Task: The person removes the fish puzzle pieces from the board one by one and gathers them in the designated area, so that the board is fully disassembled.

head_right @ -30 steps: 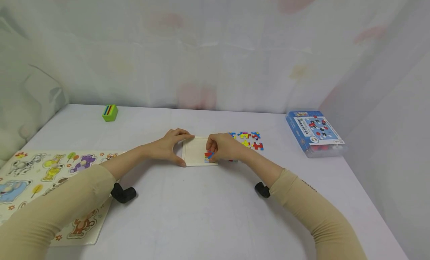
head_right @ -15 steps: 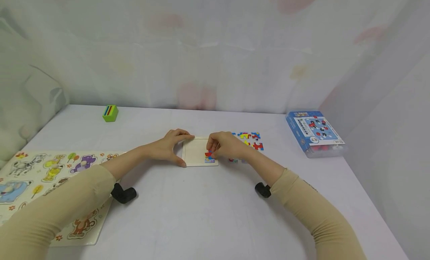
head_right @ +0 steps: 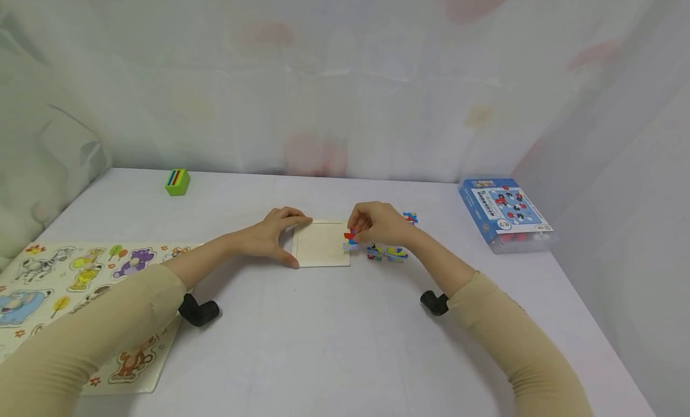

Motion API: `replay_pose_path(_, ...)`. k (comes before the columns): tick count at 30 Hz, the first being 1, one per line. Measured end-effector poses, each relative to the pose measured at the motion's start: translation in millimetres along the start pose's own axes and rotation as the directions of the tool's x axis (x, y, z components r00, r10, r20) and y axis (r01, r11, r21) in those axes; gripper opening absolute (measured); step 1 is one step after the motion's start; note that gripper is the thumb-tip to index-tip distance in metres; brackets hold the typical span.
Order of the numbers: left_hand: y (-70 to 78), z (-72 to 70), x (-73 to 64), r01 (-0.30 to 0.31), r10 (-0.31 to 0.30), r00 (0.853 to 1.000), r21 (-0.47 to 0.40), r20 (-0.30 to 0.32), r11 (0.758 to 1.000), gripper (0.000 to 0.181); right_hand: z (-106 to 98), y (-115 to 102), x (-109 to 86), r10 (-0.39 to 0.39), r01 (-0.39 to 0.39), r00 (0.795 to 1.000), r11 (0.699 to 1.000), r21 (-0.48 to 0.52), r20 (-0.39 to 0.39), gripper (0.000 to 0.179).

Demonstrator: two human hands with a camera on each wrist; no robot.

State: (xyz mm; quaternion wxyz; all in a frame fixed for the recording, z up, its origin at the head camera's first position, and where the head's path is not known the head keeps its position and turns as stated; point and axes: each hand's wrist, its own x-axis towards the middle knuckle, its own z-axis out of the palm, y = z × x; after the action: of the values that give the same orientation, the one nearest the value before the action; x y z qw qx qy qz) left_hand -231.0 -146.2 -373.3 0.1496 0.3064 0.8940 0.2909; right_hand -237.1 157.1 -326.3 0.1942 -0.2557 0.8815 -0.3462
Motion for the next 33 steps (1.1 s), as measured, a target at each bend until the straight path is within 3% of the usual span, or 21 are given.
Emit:
replay_pose_path(15, -1.0, 0.8, 0.6, 0.014, -0.014, 1.0, 0.0, -0.001, 1.0, 0.103, -26.7, 28.8, -26.4, 0.062, -0.07, 0.991, 0.995, -0.065, -0.122, 0.02)
replay_pose_path(33, -1.8, 0.5, 0.3, 0.01, -0.01, 1.0, 0.005, -0.001, 1.0, 0.102, -43.6, 55.5, -52.0, 0.131, -0.134, 0.986, 0.991, -0.022, -0.104, 0.023)
